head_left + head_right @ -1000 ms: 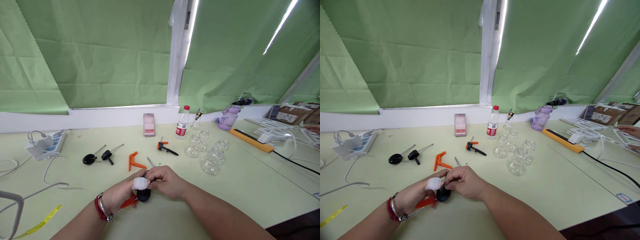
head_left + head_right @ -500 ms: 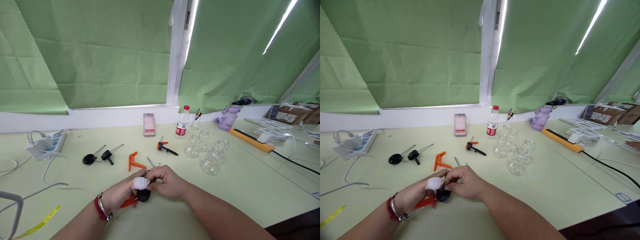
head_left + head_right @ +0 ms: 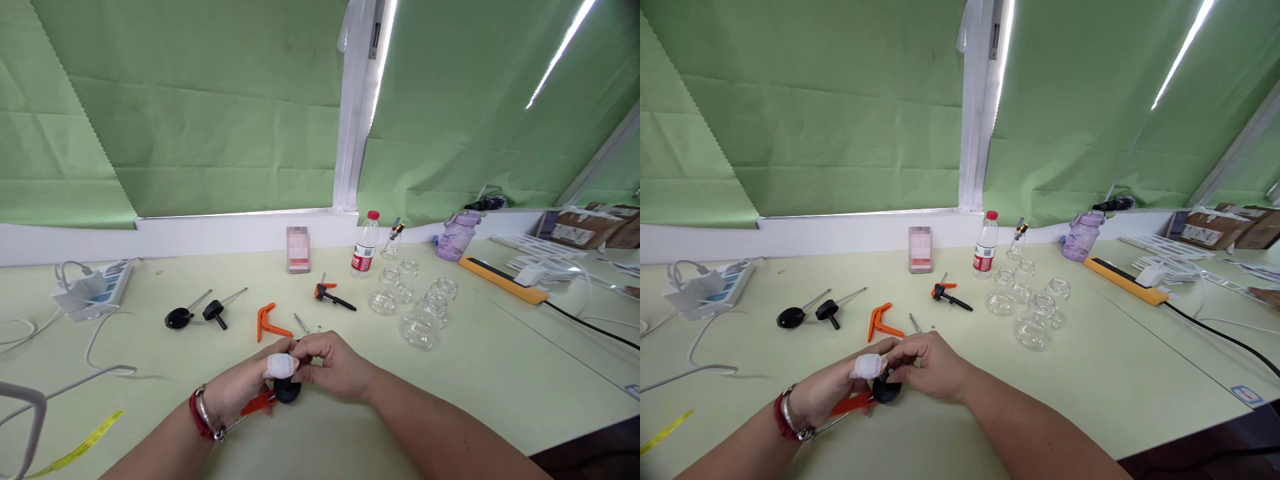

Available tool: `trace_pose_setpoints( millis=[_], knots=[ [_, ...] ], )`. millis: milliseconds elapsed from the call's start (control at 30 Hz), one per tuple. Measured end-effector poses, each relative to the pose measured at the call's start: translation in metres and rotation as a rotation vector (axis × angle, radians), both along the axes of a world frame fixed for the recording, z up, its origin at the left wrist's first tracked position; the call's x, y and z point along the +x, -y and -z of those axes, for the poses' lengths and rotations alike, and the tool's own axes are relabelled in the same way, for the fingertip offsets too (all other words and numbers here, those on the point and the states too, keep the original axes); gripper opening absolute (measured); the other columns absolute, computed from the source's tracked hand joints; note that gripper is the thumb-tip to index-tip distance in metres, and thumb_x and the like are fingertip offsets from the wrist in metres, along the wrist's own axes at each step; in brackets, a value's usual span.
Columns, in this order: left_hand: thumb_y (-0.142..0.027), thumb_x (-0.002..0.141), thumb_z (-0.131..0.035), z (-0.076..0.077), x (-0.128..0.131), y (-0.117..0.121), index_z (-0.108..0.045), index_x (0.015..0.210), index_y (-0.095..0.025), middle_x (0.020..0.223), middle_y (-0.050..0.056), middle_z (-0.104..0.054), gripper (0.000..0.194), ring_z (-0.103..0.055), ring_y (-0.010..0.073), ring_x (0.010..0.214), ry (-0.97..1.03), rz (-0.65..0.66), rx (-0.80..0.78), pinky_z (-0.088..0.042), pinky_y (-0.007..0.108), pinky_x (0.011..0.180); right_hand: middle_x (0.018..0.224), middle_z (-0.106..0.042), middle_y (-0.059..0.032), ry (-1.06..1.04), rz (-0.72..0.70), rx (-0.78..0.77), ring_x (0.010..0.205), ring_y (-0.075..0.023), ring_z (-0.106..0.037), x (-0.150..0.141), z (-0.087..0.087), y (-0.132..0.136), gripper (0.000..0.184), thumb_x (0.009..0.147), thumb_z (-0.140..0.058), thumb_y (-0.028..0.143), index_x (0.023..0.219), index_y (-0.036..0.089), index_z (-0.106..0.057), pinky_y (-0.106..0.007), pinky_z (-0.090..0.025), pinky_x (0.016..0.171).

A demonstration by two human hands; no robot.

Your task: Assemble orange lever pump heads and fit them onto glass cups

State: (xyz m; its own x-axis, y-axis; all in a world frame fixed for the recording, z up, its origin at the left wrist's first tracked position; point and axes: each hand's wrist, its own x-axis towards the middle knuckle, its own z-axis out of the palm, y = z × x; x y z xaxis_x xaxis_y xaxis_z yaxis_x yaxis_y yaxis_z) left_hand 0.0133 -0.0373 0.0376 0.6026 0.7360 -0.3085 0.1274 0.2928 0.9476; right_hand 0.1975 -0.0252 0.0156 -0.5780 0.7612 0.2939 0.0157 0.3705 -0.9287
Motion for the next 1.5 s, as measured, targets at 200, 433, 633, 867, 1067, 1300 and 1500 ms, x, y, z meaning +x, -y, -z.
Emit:
trace_pose_setpoints(
  millis=[200, 433, 633, 867, 1067, 1300, 1500],
  knots=[
    [-0.038, 0.076, -0.054, -0.0014, 0.0005, 0.0007, -0.047, 0.08, -0.021, 0.074, -0.003, -0.042, 0.018, -0.041, 0.0118, 0.063, 0.017, 0.012, -0.018, -0.034, 0.02, 0.048, 0.08, -0.067, -0.0013, -0.017, 0.006, 0.009, 0.076, -0.0146, -0.062, -0.0006, 0.0024, -0.0015, 0.006, 0.073, -0.07, 0.024, 0.077, 0.019, -0.071, -0.027, -0.049, 0.073],
    [-0.038, 0.078, -0.052, 0.0006, -0.001, -0.0003, -0.049, 0.084, -0.021, 0.077, -0.002, -0.043, 0.018, -0.044, 0.0133, 0.068, 0.006, 0.028, -0.01, -0.035, 0.021, 0.05, 0.079, -0.066, -0.0015, -0.001, 0.031, -0.044, 0.073, -0.0142, -0.061, -0.0011, 0.0043, 0.0, 0.01, 0.07, -0.073, 0.025, 0.075, 0.017, -0.07, -0.026, -0.048, 0.07],
    [-0.037, 0.077, -0.053, 0.001, -0.0007, -0.0008, -0.05, 0.084, -0.022, 0.079, -0.001, -0.044, 0.017, -0.045, 0.0144, 0.071, -0.012, 0.015, -0.002, -0.036, 0.021, 0.05, 0.078, -0.066, -0.0014, 0.028, 0.047, -0.037, 0.072, -0.0138, -0.06, -0.0003, 0.0054, -0.0006, 0.011, 0.069, -0.074, 0.025, 0.075, 0.017, -0.069, -0.025, -0.048, 0.069],
    [-0.035, 0.075, -0.054, 0.001, -0.0003, -0.0012, -0.049, 0.082, -0.021, 0.078, -0.001, -0.045, 0.016, -0.046, 0.0148, 0.071, -0.002, 0.006, -0.005, -0.036, 0.021, 0.049, 0.078, -0.066, -0.001, 0.037, 0.06, -0.015, 0.071, -0.0137, -0.06, -0.0001, 0.0072, -0.0014, 0.012, 0.069, -0.074, 0.026, 0.077, 0.017, -0.07, -0.025, -0.048, 0.069],
    [-0.038, 0.076, -0.054, 0.0, -0.0015, -0.0007, -0.048, 0.083, -0.021, 0.076, -0.001, -0.045, 0.019, -0.046, 0.0144, 0.068, 0.017, 0.001, -0.034, -0.036, 0.021, 0.048, 0.078, -0.066, -0.0008, 0.01, 0.04, 0.049, 0.072, -0.0137, -0.06, -0.001, 0.0037, -0.0002, 0.015, 0.071, -0.073, 0.026, 0.084, 0.021, -0.072, -0.026, -0.048, 0.07],
    [-0.038, 0.074, -0.056, 0.0, -0.0032, -0.0007, -0.052, 0.086, -0.021, 0.08, 0.0, -0.048, 0.021, -0.047, 0.0147, 0.071, 0.012, 0.005, -0.031, -0.036, 0.021, 0.049, 0.081, -0.068, -0.0019, 0.011, 0.044, 0.081, 0.076, -0.015, -0.062, -0.0021, 0.0047, -0.0003, 0.01, 0.071, -0.072, 0.023, 0.082, 0.021, -0.073, -0.028, -0.048, 0.076],
    [-0.039, 0.075, -0.055, -0.0008, -0.0025, -0.0001, -0.05, 0.084, -0.021, 0.077, -0.001, -0.045, 0.021, -0.044, 0.0135, 0.067, 0.017, 0.007, -0.038, -0.036, 0.02, 0.048, 0.078, -0.066, -0.0011, 0.044, 0.063, 0.038, 0.071, -0.0141, -0.06, -0.0026, 0.0047, 0.0002, 0.009, 0.071, -0.072, 0.025, 0.078, 0.02, -0.071, -0.027, -0.048, 0.069]
  ],
)
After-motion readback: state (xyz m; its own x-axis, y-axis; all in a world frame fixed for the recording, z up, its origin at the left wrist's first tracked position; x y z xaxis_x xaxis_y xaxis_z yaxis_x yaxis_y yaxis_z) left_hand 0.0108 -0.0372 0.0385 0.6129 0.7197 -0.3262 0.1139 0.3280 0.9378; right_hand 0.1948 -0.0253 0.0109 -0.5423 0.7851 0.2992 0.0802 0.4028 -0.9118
